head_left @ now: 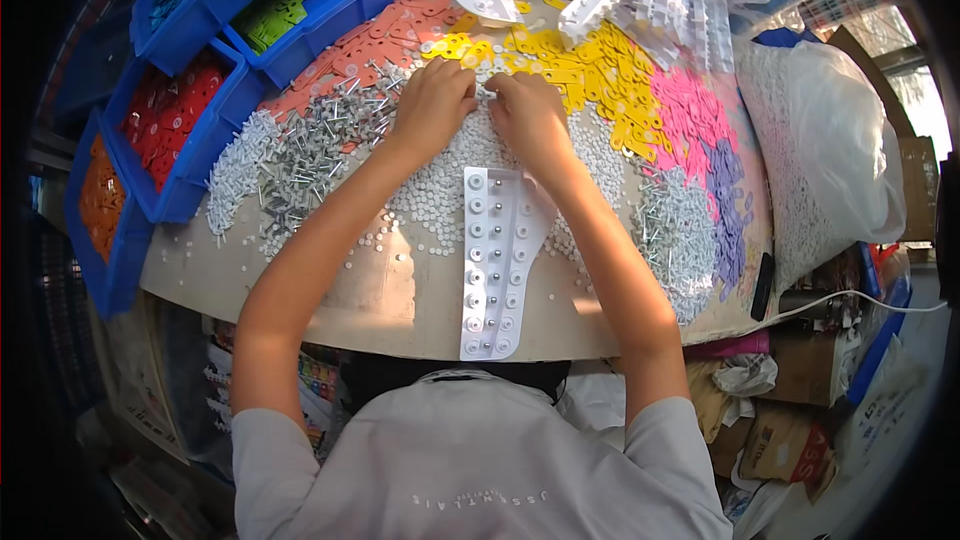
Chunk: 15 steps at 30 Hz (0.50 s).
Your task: The recorder assembles a toy xylophone by placing colored plates and small white caps onto a plastic frame.
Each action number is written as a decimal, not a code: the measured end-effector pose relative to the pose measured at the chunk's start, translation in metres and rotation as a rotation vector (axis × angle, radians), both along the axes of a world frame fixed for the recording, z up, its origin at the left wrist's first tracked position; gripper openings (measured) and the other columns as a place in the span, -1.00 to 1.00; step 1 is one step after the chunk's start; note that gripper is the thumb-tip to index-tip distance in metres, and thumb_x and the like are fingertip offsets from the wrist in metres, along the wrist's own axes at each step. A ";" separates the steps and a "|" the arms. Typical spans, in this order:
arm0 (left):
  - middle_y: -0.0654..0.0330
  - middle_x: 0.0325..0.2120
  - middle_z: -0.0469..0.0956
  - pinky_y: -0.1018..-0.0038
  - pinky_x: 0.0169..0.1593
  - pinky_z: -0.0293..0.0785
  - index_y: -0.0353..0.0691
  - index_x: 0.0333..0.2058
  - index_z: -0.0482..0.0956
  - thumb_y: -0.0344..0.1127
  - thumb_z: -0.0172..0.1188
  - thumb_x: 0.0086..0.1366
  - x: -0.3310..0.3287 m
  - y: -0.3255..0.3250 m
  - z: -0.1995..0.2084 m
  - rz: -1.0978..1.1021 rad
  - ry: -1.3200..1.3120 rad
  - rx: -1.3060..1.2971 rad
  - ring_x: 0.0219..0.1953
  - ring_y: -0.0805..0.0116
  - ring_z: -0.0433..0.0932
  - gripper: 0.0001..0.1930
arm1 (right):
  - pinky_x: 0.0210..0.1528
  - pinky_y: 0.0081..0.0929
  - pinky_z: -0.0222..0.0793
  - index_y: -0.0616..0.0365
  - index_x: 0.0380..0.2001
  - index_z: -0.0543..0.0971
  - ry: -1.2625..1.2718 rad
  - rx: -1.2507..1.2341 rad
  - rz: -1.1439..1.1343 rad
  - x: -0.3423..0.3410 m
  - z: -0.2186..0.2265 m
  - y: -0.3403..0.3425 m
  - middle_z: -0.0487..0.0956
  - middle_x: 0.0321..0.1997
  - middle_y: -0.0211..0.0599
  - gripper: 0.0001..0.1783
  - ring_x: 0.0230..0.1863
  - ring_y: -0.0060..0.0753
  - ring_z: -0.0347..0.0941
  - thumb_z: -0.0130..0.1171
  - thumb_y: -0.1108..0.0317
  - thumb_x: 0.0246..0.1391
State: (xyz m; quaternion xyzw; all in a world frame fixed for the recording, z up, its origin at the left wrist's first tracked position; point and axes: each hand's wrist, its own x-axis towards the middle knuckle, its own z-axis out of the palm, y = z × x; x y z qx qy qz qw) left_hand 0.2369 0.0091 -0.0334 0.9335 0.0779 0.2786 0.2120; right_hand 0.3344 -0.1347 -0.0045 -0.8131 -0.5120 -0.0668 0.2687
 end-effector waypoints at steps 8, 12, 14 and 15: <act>0.15 -0.41 0.63 0.37 -0.24 0.50 -0.21 -0.21 0.62 -0.34 0.37 0.21 -0.062 -0.029 0.045 0.061 -0.026 -0.589 -0.36 0.27 0.59 -0.80 | -0.10 -0.09 0.43 0.17 -0.36 0.61 0.003 -0.057 -0.010 0.009 -0.015 0.012 0.63 -0.34 -0.11 -0.89 -0.18 0.04 0.53 0.26 0.47 -0.02; 0.18 -0.39 0.63 0.47 -0.22 0.46 -0.25 -0.13 0.66 -0.38 0.34 0.24 -0.104 -0.057 0.055 -0.052 0.027 -0.728 -0.34 0.39 0.57 -0.77 | -0.10 -0.19 0.44 0.22 -0.35 0.58 0.173 -0.084 0.038 0.014 -0.011 0.003 0.64 -0.30 -0.09 -0.88 -0.16 -0.01 0.54 0.26 0.49 -0.02; 0.17 -0.38 0.62 0.46 -0.19 0.46 -0.27 -0.17 0.67 -0.39 0.33 0.24 -0.122 -0.070 0.061 -0.110 0.069 -0.788 -0.31 0.37 0.56 -0.81 | -0.11 -0.24 0.44 0.23 -0.33 0.59 0.246 -0.037 0.017 0.001 0.004 -0.010 0.63 -0.29 -0.10 -0.87 -0.17 -0.05 0.54 0.26 0.50 -0.01; 0.17 -0.37 0.61 0.45 -0.16 0.45 -0.28 -0.21 0.68 -0.40 0.33 0.24 -0.132 -0.076 0.061 -0.160 0.102 -0.847 -0.27 0.34 0.56 -0.84 | -0.11 -0.28 0.44 0.24 -0.31 0.59 0.316 0.011 0.005 -0.010 0.013 -0.016 0.63 -0.28 -0.11 -0.86 -0.19 -0.09 0.54 0.26 0.51 0.00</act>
